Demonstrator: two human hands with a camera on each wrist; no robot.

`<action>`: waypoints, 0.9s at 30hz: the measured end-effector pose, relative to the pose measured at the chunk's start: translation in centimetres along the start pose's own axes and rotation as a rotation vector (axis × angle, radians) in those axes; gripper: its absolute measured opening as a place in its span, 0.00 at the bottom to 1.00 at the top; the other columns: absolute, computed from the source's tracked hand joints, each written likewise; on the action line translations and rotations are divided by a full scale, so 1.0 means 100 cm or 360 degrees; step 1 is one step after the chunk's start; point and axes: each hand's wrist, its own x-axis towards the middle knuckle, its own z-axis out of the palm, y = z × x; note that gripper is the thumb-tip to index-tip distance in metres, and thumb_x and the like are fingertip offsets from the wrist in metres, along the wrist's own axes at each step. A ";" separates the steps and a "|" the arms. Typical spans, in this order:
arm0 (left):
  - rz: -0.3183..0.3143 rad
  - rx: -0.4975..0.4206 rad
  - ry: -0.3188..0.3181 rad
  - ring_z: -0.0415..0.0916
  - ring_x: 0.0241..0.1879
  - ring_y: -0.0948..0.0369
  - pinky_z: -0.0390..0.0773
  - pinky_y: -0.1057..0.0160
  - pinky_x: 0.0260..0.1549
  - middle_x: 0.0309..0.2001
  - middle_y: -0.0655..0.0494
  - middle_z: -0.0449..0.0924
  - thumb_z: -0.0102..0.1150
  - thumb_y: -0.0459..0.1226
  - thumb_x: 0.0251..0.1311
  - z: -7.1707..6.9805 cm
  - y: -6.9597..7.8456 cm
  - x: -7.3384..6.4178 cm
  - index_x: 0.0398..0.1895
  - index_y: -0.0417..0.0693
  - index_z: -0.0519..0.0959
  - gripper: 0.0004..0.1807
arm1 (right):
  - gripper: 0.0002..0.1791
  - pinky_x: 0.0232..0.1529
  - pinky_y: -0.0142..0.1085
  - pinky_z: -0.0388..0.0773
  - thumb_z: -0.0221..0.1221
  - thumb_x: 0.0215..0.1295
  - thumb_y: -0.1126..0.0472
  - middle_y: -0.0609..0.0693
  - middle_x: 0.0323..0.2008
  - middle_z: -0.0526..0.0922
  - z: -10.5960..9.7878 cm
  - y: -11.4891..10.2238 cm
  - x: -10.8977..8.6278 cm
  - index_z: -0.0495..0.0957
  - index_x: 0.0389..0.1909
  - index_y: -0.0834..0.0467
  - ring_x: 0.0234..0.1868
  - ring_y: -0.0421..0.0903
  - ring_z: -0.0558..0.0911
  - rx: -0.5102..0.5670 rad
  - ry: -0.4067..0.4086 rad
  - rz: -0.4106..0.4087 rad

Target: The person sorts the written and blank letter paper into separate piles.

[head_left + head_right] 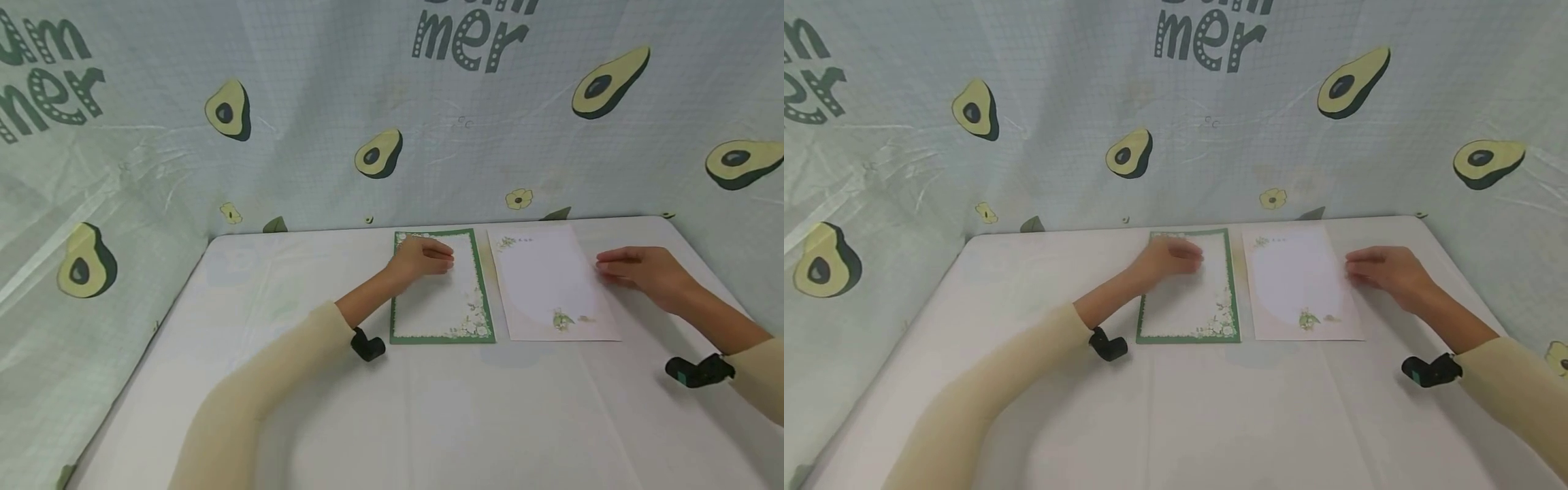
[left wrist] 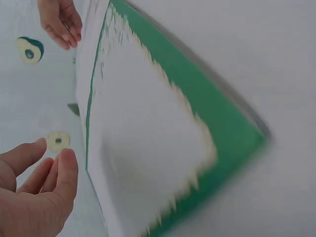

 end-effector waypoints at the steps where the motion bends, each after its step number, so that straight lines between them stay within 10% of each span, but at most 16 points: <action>1: -0.0001 0.0042 0.0017 0.85 0.50 0.54 0.87 0.64 0.48 0.51 0.42 0.85 0.67 0.27 0.63 -0.007 0.000 -0.004 0.56 0.31 0.81 0.18 | 0.30 0.46 0.23 0.83 0.56 0.78 0.56 0.36 0.46 0.81 0.001 -0.002 0.000 0.65 0.67 0.76 0.42 0.21 0.80 0.0022 0.0000 -0.0021; 7: 0.0024 0.0218 0.0105 0.83 0.52 0.52 0.86 0.63 0.50 0.54 0.41 0.83 0.66 0.28 0.65 -0.044 0.001 -0.028 0.58 0.31 0.79 0.19 | 0.30 0.48 0.26 0.84 0.56 0.78 0.58 0.28 0.40 0.83 0.010 -0.016 0.001 0.64 0.68 0.77 0.45 0.25 0.83 0.0195 -0.0058 -0.0097; 16: -0.0067 0.0324 0.0185 0.81 0.55 0.49 0.86 0.61 0.50 0.57 0.39 0.81 0.64 0.28 0.66 -0.074 -0.006 -0.053 0.59 0.31 0.78 0.19 | 0.28 0.54 0.33 0.84 0.59 0.76 0.60 0.45 0.47 0.86 0.044 -0.048 0.005 0.67 0.65 0.76 0.48 0.35 0.86 0.0315 -0.0244 -0.0043; 27: -0.0306 -0.0014 0.0161 0.84 0.50 0.50 0.87 0.57 0.50 0.56 0.38 0.78 0.61 0.24 0.67 -0.081 -0.024 -0.060 0.63 0.29 0.72 0.22 | 0.24 0.54 0.36 0.85 0.60 0.74 0.63 0.63 0.55 0.83 0.093 -0.084 0.016 0.71 0.63 0.73 0.49 0.44 0.87 0.0318 -0.0523 -0.0059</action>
